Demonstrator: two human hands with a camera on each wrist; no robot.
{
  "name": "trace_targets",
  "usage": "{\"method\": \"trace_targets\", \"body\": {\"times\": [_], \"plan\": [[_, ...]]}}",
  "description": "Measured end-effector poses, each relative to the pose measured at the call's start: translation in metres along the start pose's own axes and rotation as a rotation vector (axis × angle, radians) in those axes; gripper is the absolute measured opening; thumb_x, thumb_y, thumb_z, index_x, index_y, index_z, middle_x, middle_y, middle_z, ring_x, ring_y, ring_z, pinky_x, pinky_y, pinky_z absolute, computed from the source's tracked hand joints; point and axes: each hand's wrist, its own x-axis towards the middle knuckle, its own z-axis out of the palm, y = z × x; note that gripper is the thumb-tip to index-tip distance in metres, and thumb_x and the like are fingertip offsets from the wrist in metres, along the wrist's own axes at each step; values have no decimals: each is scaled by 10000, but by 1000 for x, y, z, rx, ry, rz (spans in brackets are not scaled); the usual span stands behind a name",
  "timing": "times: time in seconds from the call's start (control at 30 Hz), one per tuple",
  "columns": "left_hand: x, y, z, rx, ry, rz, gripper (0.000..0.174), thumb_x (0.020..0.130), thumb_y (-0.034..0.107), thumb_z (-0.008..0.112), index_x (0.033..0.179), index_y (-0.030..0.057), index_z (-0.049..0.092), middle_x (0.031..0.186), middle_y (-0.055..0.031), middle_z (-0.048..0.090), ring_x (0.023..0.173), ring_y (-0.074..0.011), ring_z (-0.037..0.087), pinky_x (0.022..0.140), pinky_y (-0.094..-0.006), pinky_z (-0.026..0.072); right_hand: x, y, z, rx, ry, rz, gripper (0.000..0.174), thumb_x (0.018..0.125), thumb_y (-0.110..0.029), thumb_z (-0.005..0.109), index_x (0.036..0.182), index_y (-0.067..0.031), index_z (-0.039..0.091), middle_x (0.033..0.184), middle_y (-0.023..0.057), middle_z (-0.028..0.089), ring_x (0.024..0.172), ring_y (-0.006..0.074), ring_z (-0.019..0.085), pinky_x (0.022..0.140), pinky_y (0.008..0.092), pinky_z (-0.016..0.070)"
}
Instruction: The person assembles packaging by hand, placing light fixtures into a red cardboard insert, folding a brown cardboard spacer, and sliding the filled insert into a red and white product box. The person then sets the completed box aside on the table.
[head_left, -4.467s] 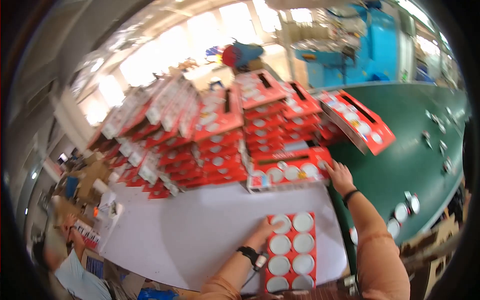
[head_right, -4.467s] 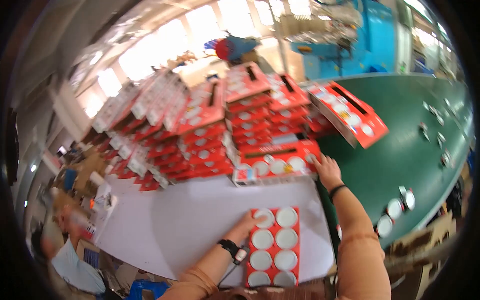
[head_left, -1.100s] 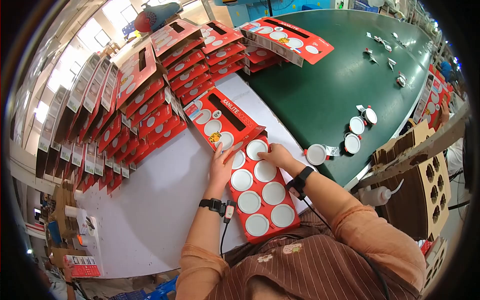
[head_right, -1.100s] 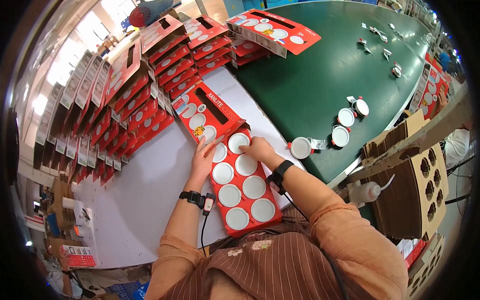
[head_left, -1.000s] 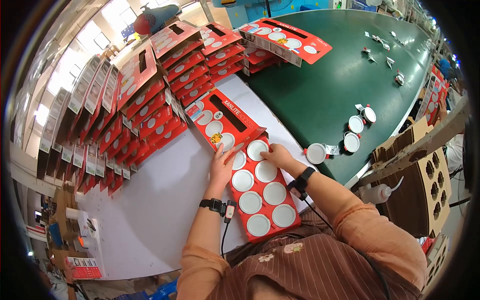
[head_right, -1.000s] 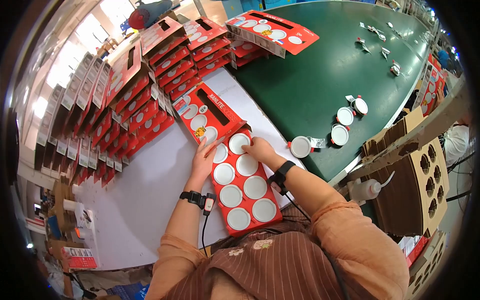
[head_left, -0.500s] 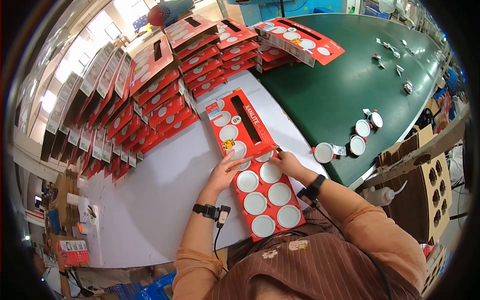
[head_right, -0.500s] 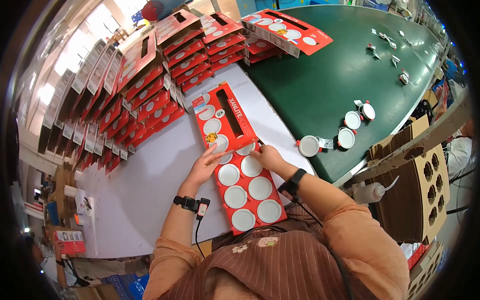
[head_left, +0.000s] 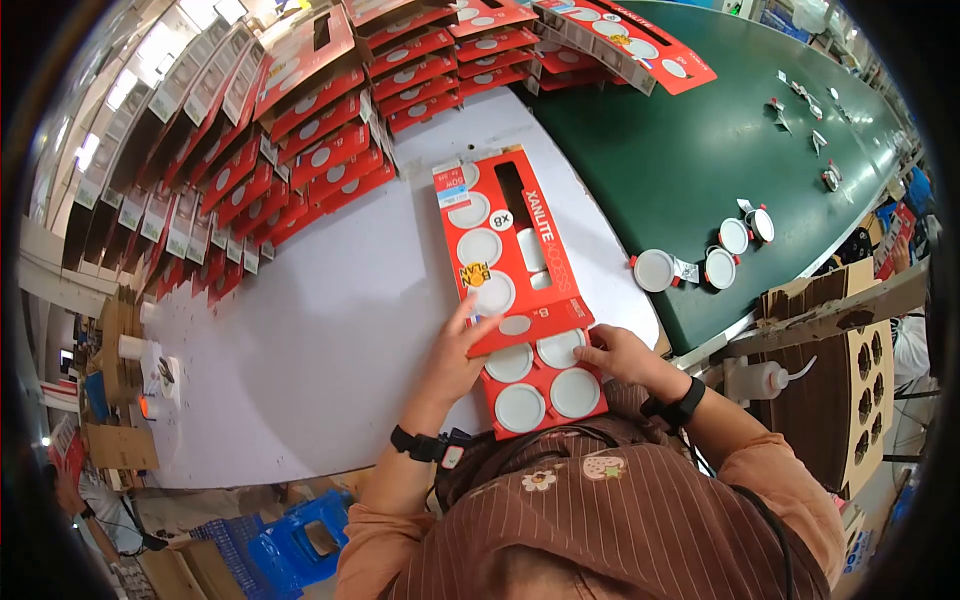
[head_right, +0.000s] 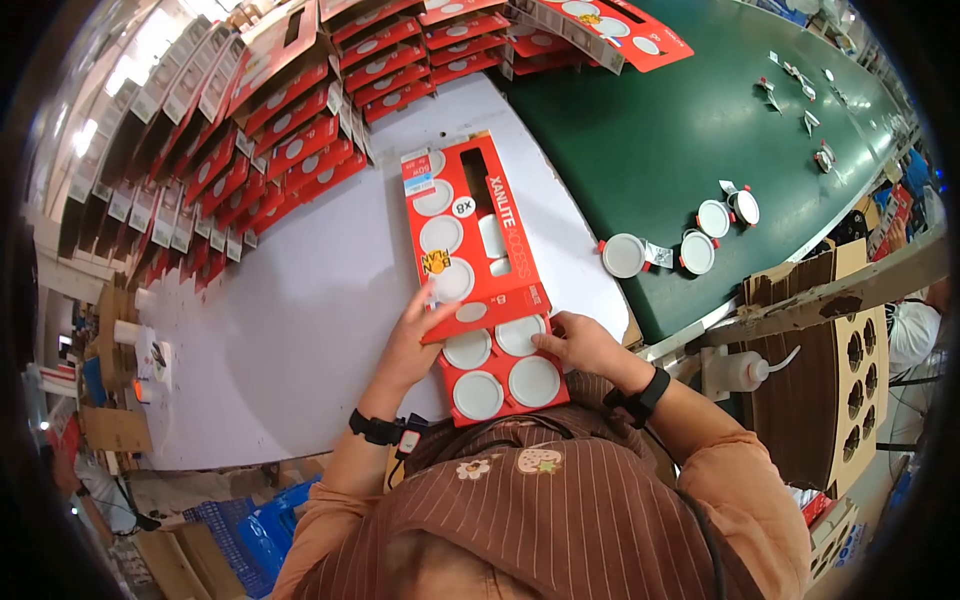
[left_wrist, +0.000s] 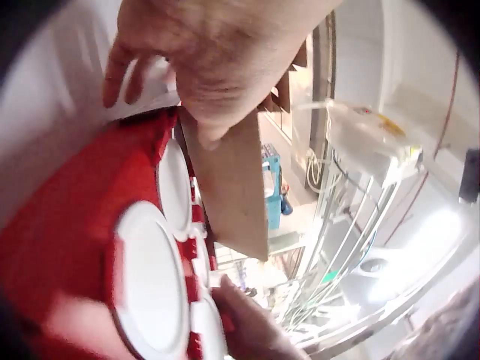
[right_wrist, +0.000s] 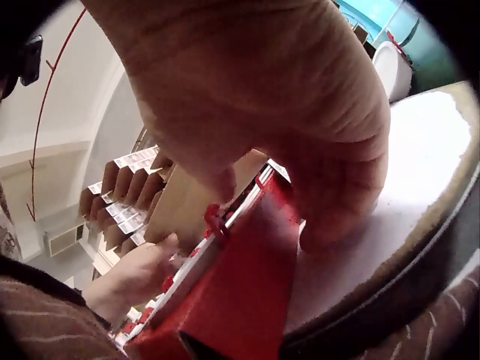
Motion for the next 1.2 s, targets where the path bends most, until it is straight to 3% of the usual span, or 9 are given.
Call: {"method": "trace_targets", "body": {"times": [0.07, 0.13, 0.27, 0.5, 0.7, 0.93, 1.07, 1.1, 1.2], "plan": [[-12, -9, 17, -55, 201, -82, 474, 762, 103, 693, 1220, 81, 577, 1323, -189, 476, 1182, -352, 480, 940, -381, 438, 3, 4, 3, 54, 147, 105, 526, 832, -473, 620, 938, 42, 624, 838, 216, 658, 799, 321, 648, 727, 385, 499], [-26, -31, 38, -202, 178, -567, 569, 773, 247, 695, 1248, -5, 509, 1223, -220, 542, 1108, -371, 541, 878, -395, 463, 13, 7, 5, 38, 172, 116, 565, 839, -516, 585, 918, 42, 624, 843, 226, 655, 813, 338, 646, 729, 404, 499], [-11, -11, 36, -23, 87, -744, 556, 775, 367, 672, 1093, -63, 518, 1045, -247, 615, 994, -386, 595, 815, -414, 476, 30, -1, 12, -207, 154, 149, 593, 883, -535, 465, 926, 31, 634, 888, 251, 645, 861, 395, 623, 778, 445, 485], [-9, -30, 41, -210, 112, -670, 479, 785, 357, 666, 1016, -50, 562, 1028, -244, 626, 982, -386, 601, 813, -421, 475, 30, 5, 5, -261, 96, 53, 608, 895, -541, 436, 935, 33, 629, 900, 253, 645, 876, 393, 624, 786, 447, 483], [-46, 11, 29, -12, -187, -780, 608, 878, 489, 519, 1049, -93, 562, 1005, -266, 630, 951, -347, 622, 802, -390, 478, -16, -9, 11, -251, 19, 105, 614, 880, -559, 474, 937, 37, 611, 869, 242, 648, 855, 382, 632, 774, 443, 489], [-45, 18, 25, 18, -212, -781, 588, 883, 479, 514, 1061, -80, 562, 1017, -265, 629, 968, -345, 618, 822, -392, 464, -16, -6, 14, -256, 18, 114, 608, 885, -549, 475, 939, 43, 605, 883, 260, 640, 867, 397, 624, 775, 447, 486], [-71, 28, 19, 36, -500, -802, 569, 868, 468, 548, 1080, -60, 562, 976, -236, 645, 905, -307, 642, 776, -372, 489, -21, -2, 16, -211, -36, 107, 635, 859, -557, 514, 1003, 58, 582, 927, 279, 633, 912, 401, 618, 794, 444, 479], [-79, 27, 24, 61, -420, -616, 532, 854, 441, 589, 1102, -29, 567, 963, -184, 659, 830, -249, 653, 706, -350, 507, -20, -3, 20, -195, -44, 121, 637, 851, -552, 531, 1018, 61, 576, 936, 279, 634, 927, 393, 619, 802, 439, 477], [-80, 21, 28, -165, -292, -741, 484, 843, 395, 624, 1119, 2, 569, 959, -139, 665, 789, -194, 644, 665, -327, 510, -17, -15, 28, -141, -67, 110, 594, 867, -512, 534, 1004, 63, 582, 934, 270, 636, 932, 389, 614, 809, 431, 474]]}}
